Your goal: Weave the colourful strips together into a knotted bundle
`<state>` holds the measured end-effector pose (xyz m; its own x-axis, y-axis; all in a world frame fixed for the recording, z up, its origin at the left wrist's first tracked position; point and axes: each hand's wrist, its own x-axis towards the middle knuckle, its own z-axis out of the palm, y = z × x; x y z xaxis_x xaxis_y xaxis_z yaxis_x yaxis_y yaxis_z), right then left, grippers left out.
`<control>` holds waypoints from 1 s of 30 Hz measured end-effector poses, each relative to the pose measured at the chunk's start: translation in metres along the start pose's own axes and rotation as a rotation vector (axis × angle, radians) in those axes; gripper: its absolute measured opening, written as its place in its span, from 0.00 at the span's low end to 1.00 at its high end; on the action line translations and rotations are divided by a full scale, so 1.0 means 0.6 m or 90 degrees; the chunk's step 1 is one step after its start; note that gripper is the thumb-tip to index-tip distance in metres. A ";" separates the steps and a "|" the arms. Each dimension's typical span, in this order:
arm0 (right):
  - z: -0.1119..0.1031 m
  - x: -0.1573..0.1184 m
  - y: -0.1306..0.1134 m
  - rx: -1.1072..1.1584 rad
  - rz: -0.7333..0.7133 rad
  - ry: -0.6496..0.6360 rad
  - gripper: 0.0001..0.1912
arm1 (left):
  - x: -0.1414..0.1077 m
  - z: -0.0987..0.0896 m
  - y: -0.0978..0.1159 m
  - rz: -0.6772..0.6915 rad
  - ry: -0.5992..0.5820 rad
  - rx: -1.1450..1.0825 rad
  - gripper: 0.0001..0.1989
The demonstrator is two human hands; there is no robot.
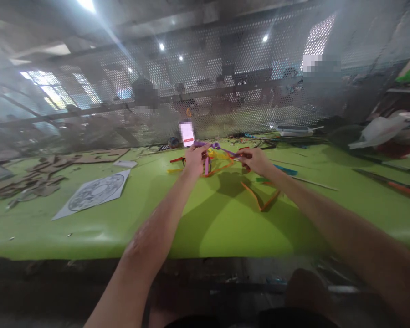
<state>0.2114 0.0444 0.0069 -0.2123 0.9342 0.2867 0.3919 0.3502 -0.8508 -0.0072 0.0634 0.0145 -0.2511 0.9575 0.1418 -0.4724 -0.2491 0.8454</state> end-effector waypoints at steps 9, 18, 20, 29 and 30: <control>-0.004 -0.001 -0.003 -0.019 0.002 -0.018 0.11 | 0.008 -0.013 -0.006 0.032 0.014 0.047 0.11; -0.012 -0.001 0.000 -0.089 -0.043 -0.030 0.15 | 0.018 -0.027 -0.008 -0.010 0.022 0.066 0.11; -0.013 -0.001 0.002 -0.092 -0.050 -0.033 0.15 | 0.021 -0.029 -0.009 -0.023 0.026 0.069 0.11; -0.019 -0.003 -0.002 -0.092 -0.037 -0.061 0.15 | 0.032 -0.035 -0.014 -0.024 0.029 0.085 0.11; -0.020 -0.003 -0.003 -0.091 -0.036 -0.063 0.15 | 0.033 -0.036 -0.015 -0.020 0.028 0.087 0.11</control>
<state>0.2221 0.0432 0.0131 -0.3223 0.9036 0.2820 0.4988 0.4154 -0.7607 -0.0265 0.0817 -0.0013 -0.2759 0.9566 0.0934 -0.3620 -0.1934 0.9119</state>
